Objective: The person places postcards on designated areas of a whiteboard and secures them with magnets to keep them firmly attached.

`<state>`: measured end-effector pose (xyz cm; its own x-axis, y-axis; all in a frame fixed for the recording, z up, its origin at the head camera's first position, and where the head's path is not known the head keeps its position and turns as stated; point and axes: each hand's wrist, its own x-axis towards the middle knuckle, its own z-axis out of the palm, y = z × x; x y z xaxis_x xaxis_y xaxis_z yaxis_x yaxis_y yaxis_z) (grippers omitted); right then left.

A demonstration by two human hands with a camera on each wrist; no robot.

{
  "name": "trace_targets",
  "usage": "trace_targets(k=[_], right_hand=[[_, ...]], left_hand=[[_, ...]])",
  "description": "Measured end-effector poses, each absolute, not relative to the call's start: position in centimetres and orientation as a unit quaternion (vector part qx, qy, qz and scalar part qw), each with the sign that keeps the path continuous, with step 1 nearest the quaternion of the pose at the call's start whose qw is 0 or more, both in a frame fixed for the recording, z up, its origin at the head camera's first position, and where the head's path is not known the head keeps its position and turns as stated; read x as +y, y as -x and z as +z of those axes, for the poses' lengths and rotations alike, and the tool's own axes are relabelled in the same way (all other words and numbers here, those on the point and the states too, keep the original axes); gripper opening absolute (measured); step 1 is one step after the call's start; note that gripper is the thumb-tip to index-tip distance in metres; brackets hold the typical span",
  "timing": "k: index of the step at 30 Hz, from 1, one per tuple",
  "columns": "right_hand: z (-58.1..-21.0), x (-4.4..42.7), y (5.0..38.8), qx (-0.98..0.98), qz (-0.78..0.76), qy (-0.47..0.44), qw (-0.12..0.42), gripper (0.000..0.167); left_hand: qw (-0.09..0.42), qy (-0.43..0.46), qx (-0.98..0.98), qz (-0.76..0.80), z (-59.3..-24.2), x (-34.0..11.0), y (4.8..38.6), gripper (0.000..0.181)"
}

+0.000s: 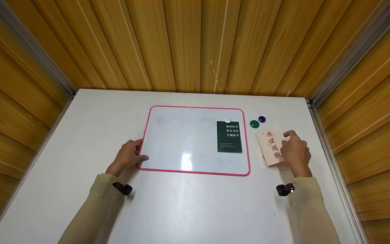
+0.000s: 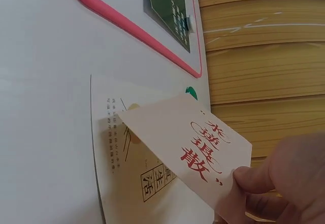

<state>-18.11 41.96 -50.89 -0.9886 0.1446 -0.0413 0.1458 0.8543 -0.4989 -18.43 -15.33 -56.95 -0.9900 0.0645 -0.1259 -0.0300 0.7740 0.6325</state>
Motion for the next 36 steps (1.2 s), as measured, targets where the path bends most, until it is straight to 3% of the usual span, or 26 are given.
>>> trace_targets(k=[36], right_hand=[[-49.2,36.7,20.7,0.958,-0.273,-0.071,-0.044,0.040]], left_hand=[[0.075,-0.010,0.940,0.332,-56.8,-15.4,18.5,0.077]])
